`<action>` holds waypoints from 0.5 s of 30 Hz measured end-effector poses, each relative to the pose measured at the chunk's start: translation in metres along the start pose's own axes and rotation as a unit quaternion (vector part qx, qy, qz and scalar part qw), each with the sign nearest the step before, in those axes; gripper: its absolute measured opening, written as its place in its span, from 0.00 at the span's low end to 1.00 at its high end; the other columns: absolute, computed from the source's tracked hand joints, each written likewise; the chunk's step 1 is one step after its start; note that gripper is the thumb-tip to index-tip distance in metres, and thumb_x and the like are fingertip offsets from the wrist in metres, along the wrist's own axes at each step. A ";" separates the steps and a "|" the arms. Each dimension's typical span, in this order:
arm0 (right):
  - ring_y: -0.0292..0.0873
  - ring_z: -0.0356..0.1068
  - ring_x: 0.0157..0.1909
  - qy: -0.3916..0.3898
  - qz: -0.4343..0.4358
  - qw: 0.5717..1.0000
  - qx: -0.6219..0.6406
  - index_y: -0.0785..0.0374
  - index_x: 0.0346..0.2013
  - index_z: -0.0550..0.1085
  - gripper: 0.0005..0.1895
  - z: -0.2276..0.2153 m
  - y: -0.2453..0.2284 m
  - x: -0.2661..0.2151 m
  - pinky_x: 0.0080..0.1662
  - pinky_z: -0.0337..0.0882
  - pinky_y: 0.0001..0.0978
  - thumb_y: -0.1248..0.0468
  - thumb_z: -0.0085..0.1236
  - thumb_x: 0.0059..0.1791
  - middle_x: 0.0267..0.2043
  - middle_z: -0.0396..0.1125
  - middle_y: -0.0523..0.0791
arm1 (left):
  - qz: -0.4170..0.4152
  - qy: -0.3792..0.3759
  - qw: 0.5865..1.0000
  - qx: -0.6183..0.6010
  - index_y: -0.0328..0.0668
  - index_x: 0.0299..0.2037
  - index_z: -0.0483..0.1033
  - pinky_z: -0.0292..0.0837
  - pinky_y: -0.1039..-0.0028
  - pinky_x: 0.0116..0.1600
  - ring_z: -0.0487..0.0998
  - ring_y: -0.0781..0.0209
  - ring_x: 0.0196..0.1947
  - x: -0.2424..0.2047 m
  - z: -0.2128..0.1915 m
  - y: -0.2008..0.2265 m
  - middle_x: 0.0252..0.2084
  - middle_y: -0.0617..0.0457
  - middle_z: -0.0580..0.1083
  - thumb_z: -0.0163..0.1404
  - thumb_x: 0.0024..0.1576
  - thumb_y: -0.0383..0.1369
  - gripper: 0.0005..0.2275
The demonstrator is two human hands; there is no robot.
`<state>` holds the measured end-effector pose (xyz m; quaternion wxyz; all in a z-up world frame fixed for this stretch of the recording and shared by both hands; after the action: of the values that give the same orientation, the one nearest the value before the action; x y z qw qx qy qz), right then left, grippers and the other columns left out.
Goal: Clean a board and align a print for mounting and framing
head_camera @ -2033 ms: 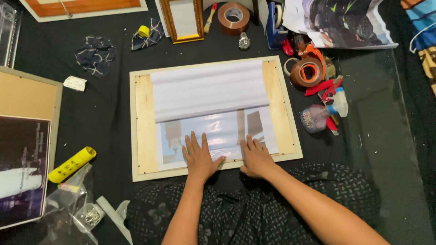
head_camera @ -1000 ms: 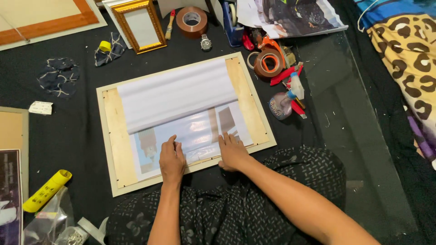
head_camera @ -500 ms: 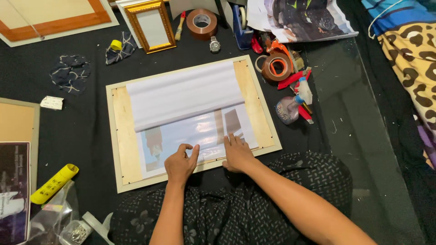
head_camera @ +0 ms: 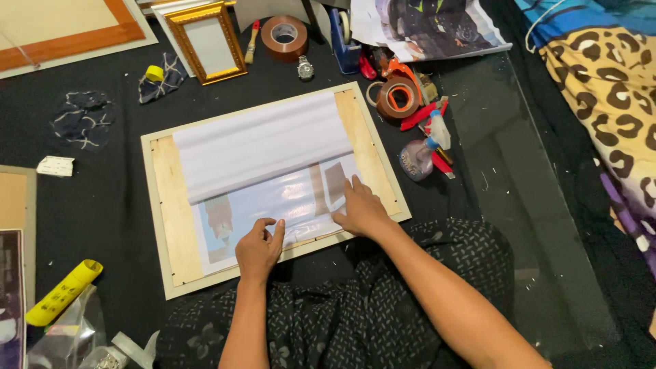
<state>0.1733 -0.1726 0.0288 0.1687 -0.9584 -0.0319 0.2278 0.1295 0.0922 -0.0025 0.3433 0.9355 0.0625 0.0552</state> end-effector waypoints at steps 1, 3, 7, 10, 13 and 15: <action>0.66 0.50 0.75 0.010 -0.005 1.000 0.011 0.76 0.73 0.53 0.48 -0.008 0.000 -0.007 0.64 0.61 0.65 0.49 0.57 0.48 0.76 0.46 0.65 | -0.007 0.001 1.000 0.000 0.56 0.39 0.79 0.75 0.56 0.37 0.81 0.43 0.26 -0.001 0.000 -0.003 0.15 0.53 0.72 0.52 0.59 0.54 0.15; 0.67 0.54 0.73 0.025 -0.003 0.999 0.023 0.75 0.73 0.54 0.47 -0.028 0.004 -0.029 0.63 0.62 0.65 0.49 0.56 0.48 0.75 0.48 0.65 | -0.008 -0.002 1.000 -0.003 0.57 0.39 0.79 0.76 0.56 0.38 0.81 0.44 0.27 -0.001 0.001 0.000 0.16 0.53 0.72 0.52 0.59 0.54 0.15; 0.70 0.65 0.64 0.011 0.032 0.997 0.063 0.71 0.70 0.60 0.41 -0.079 0.013 -0.102 0.60 0.66 0.64 0.48 0.52 0.48 0.61 0.66 0.66 | -0.049 -0.012 0.999 -0.019 0.57 0.40 0.80 0.75 0.57 0.40 0.81 0.44 0.29 -0.003 -0.002 -0.002 0.19 0.53 0.74 0.52 0.60 0.53 0.14; 0.66 0.71 0.58 0.114 0.069 0.990 0.055 0.67 0.65 0.69 0.34 -0.107 0.048 -0.155 0.57 0.69 0.57 0.50 0.52 0.50 0.51 0.73 0.61 | -0.058 -0.011 0.998 -0.026 0.59 0.41 0.81 0.75 0.58 0.41 0.82 0.46 0.31 -0.004 0.000 -0.009 0.21 0.53 0.75 0.53 0.61 0.51 0.12; 0.57 0.72 0.53 0.315 0.096 0.943 0.054 0.66 0.60 0.74 0.28 -0.108 0.105 -0.209 0.53 0.70 0.45 0.54 0.57 0.49 0.50 0.74 0.54 | -0.042 -0.007 0.998 -0.056 0.49 0.42 0.81 0.70 0.66 0.35 0.75 0.54 0.25 0.000 -0.006 0.011 0.20 0.54 0.73 0.54 0.60 0.44 0.11; 0.52 0.70 0.51 0.420 0.116 0.898 0.067 0.66 0.56 0.75 0.26 -0.088 0.146 -0.243 0.51 0.70 0.38 0.55 0.61 0.48 0.54 0.71 0.51 | -0.029 -0.008 0.997 -0.076 0.39 0.42 0.81 0.64 0.73 0.28 0.69 0.61 0.18 -0.002 -0.010 0.020 0.18 0.54 0.71 0.56 0.60 0.39 0.11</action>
<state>-0.0074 -0.3708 0.1566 0.2026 -0.9485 0.1684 -0.1759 0.1276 0.0831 0.0179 0.4156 0.9049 0.0821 0.0421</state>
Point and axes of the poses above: each hand's wrist, its own x-axis towards the middle knuckle, its own z-axis out of the palm, y = z × x, the point moved 6 cm from there along x, towards the middle knuckle
